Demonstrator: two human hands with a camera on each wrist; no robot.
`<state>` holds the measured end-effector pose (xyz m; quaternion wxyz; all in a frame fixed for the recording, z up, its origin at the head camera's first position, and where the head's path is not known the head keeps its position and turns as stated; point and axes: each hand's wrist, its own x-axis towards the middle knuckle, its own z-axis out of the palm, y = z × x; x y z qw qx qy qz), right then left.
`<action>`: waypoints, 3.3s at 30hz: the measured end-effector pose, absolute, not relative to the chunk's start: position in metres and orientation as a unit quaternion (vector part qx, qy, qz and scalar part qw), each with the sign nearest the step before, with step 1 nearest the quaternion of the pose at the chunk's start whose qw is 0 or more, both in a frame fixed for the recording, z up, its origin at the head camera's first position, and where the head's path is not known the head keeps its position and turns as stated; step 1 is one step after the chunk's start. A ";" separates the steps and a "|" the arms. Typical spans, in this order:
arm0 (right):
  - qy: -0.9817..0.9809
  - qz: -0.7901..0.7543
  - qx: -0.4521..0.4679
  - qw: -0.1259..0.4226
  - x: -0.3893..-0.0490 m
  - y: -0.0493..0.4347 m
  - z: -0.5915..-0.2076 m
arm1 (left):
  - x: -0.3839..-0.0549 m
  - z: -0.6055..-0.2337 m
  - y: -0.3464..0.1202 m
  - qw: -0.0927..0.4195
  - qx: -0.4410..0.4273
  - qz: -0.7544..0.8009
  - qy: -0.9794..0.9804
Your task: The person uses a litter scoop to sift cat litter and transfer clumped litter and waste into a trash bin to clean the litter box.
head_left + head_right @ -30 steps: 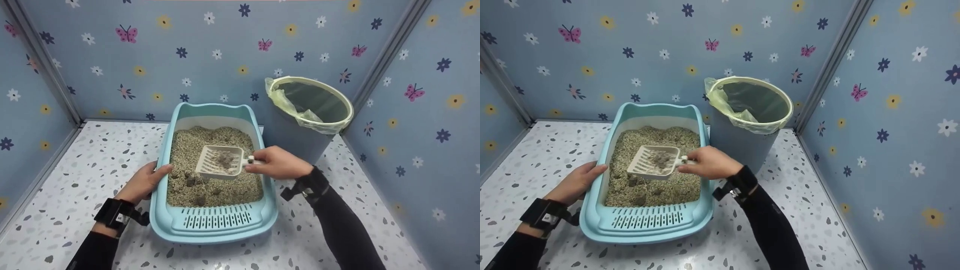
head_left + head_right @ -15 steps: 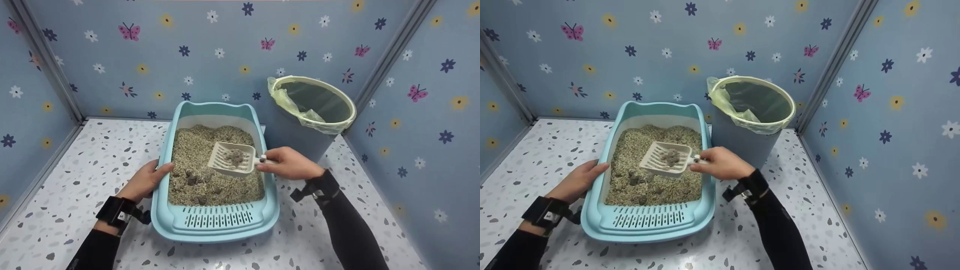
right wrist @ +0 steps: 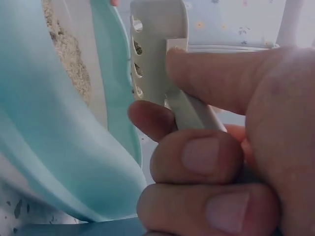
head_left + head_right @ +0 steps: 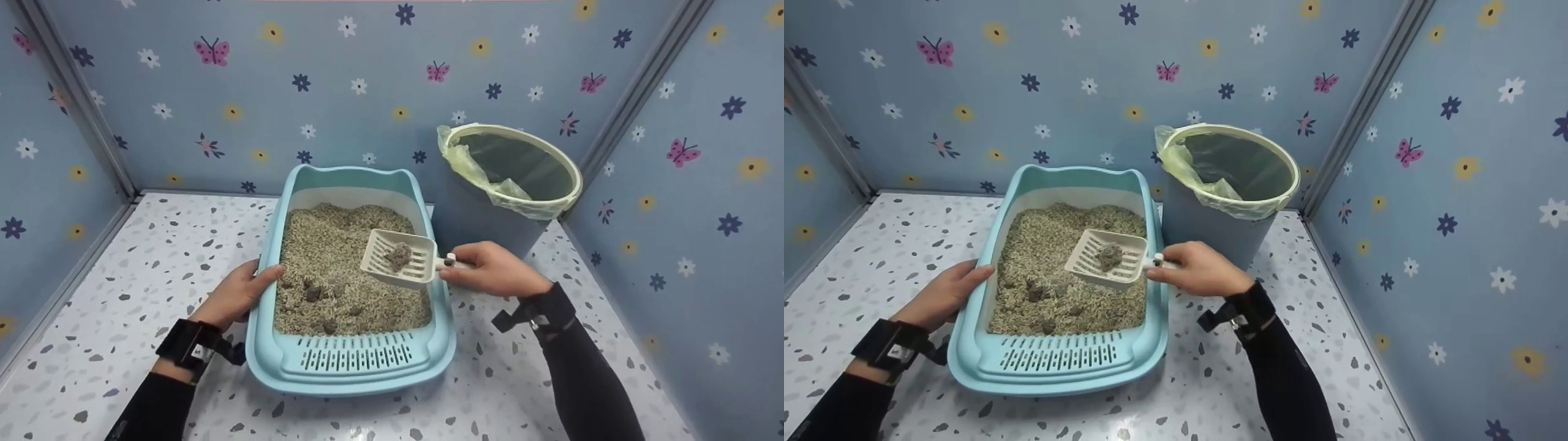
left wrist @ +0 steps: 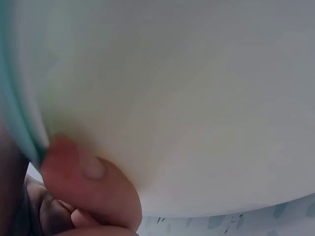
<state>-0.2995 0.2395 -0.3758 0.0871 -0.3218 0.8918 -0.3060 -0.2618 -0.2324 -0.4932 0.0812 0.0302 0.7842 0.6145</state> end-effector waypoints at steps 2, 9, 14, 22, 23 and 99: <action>0.886 -0.304 -0.338 0.089 -0.302 0.223 -0.377 | -0.261 -0.495 -0.234 0.081 0.026 0.617 0.782; 0.875 -0.299 -0.365 0.107 -0.305 0.205 -0.384 | -0.260 -0.499 -0.232 0.089 0.018 0.619 0.780; 0.890 -0.307 -0.322 0.100 -0.299 0.241 -0.381 | -0.262 -0.494 -0.230 0.086 0.024 0.611 0.787; 0.881 -0.301 -0.350 0.105 -0.305 0.202 -0.384 | -0.262 -0.490 -0.232 0.087 0.020 0.609 0.788; 0.881 -0.298 -0.351 0.108 -0.306 0.197 -0.384 | -0.261 -0.491 -0.232 0.088 0.019 0.609 0.788; 0.981 -0.016 -0.132 -0.140 -0.361 0.314 -0.256 | -0.263 -0.493 -0.232 0.082 0.027 0.621 0.779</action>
